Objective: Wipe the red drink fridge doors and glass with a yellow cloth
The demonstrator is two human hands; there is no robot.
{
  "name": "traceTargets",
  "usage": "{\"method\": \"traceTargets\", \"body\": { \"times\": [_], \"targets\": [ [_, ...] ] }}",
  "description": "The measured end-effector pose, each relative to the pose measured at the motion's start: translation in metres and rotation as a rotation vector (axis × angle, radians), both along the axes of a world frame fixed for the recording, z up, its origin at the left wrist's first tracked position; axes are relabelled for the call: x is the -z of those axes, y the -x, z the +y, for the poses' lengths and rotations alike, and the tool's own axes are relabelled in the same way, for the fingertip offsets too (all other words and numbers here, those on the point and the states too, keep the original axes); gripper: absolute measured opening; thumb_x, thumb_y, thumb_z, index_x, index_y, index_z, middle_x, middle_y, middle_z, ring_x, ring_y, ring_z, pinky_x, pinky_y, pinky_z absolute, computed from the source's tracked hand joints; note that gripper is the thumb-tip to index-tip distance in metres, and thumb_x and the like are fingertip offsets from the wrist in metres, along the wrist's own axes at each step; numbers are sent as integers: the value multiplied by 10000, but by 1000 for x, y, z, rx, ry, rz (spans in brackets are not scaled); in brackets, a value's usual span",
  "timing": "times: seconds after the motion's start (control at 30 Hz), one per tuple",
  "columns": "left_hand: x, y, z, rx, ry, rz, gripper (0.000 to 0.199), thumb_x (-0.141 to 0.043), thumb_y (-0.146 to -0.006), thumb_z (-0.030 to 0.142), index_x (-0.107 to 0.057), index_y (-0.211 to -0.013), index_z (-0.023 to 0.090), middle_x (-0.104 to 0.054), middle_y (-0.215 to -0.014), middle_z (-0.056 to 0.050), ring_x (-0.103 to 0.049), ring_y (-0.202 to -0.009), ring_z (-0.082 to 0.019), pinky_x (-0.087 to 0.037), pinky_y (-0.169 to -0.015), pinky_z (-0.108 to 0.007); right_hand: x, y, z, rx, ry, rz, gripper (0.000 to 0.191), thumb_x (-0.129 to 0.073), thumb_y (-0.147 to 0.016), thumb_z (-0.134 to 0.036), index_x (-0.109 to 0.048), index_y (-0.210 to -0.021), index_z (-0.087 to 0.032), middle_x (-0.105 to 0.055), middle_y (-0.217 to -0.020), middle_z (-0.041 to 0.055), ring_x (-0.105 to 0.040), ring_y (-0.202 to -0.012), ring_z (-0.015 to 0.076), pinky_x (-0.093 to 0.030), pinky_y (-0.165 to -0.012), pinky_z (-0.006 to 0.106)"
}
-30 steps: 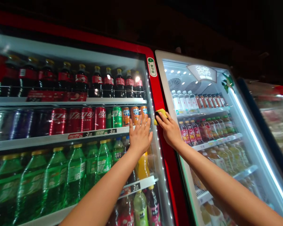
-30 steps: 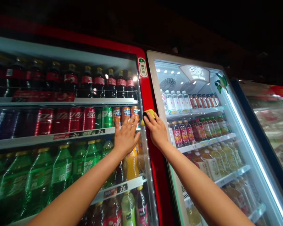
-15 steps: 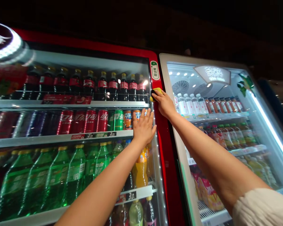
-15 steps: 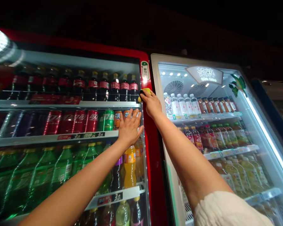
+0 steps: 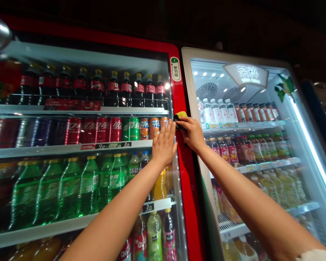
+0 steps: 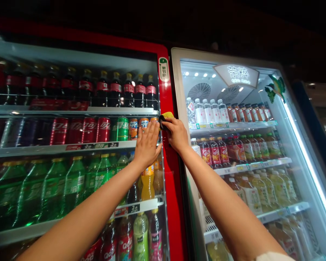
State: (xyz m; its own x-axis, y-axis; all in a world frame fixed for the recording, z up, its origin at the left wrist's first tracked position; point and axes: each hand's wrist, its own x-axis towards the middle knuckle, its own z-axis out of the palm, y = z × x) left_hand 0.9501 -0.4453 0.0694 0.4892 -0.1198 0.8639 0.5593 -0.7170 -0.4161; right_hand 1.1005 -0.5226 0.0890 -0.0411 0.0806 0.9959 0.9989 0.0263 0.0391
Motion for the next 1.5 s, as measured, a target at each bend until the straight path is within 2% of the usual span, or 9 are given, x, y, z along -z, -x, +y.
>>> {"method": "traceTargets", "body": {
  "times": [0.13,0.3,0.4,0.47,0.6,0.97,1.13,1.27,1.5],
  "targets": [
    [15,2,-11,-14,6,83,712,-432,-986,253,-128,-1623,158,-163,-1702,-86,-65,-1585,-250,-43,-1286,-546,39,7,-7,-115,-22,0,430,-512,-857,-91,-706,-1209,-244,-679,-1348,53,-594,-1262,239,-458,-1111,453],
    [55,7,-12,-28,49,137,621,-342,-1017,216,-180,-1612,139,-215,-1689,-86,-111,-1579,-211,-125,-1292,-496,94,12,-15,-321,-69,-20,353,-609,-859,-126,-703,-1176,-250,-672,-1363,79,-604,-1288,251,-457,-1133,489],
    [78,11,-13,-23,67,140,618,-354,-1026,242,-182,-1611,143,-228,-1685,-85,-131,-1575,-215,-154,-1289,-494,121,10,-19,-404,-47,-49,480,-600,-856,-108,-659,-1303,-269,-518,-1533,97,-500,-1411,252,-436,-1157,494],
    [83,12,-15,-14,62,139,615,-357,-1030,247,-184,-1612,151,-219,-1687,-76,-135,-1574,-216,-156,-1289,-499,130,8,-20,-416,-31,-60,577,-555,-853,-65,-613,-1383,-285,-467,-1572,97,-464,-1440,241,-427,-1169,485],
    [64,6,-20,13,59,125,576,-323,-1035,215,-235,-1601,163,-254,-1675,-59,-165,-1570,-226,-173,-1285,-515,110,2,-14,-405,-72,-28,611,-486,-851,-4,-634,-1370,-292,-601,-1452,82,-538,-1377,211,-449,-1158,459],
    [-67,-37,-20,24,104,11,558,-378,-1013,175,-319,-1561,85,-294,-1658,-141,-194,-1560,-289,-225,-1268,-510,-39,-25,10,-305,-210,-4,454,-562,-796,-28,-784,-1120,-256,-724,-1280,50,-646,-1205,261,-478,-1107,505],
    [-105,-50,-15,31,85,-21,554,-377,-1011,172,-330,-1556,84,-308,-1651,-152,-212,-1556,-288,-227,-1263,-517,-84,-40,18,-311,-209,-3,432,-577,-794,-41,-792,-1083,-278,-739,-1250,14,-662,-1177,272,-490,-1081,541],
    [-94,-55,-8,50,80,-38,543,-357,-1014,167,-343,-1551,92,-321,-1646,-146,-229,-1552,-280,-233,-1263,-522,-75,-46,20,-315,-185,-17,458,-581,-784,-52,-778,-1120,-291,-715,-1298,1,-661,-1187,265,-488,-1082,530],
    [-24,-44,-6,84,104,10,546,-358,-1011,162,-339,-1551,81,-303,-1653,-141,-236,-1548,-287,-214,-1274,-511,3,-36,7,-248,-94,-57,549,-577,-746,-50,-733,-1224,-270,-652,-1399,32,-628,-1256,275,-481,-1094,509]
  ]
}}
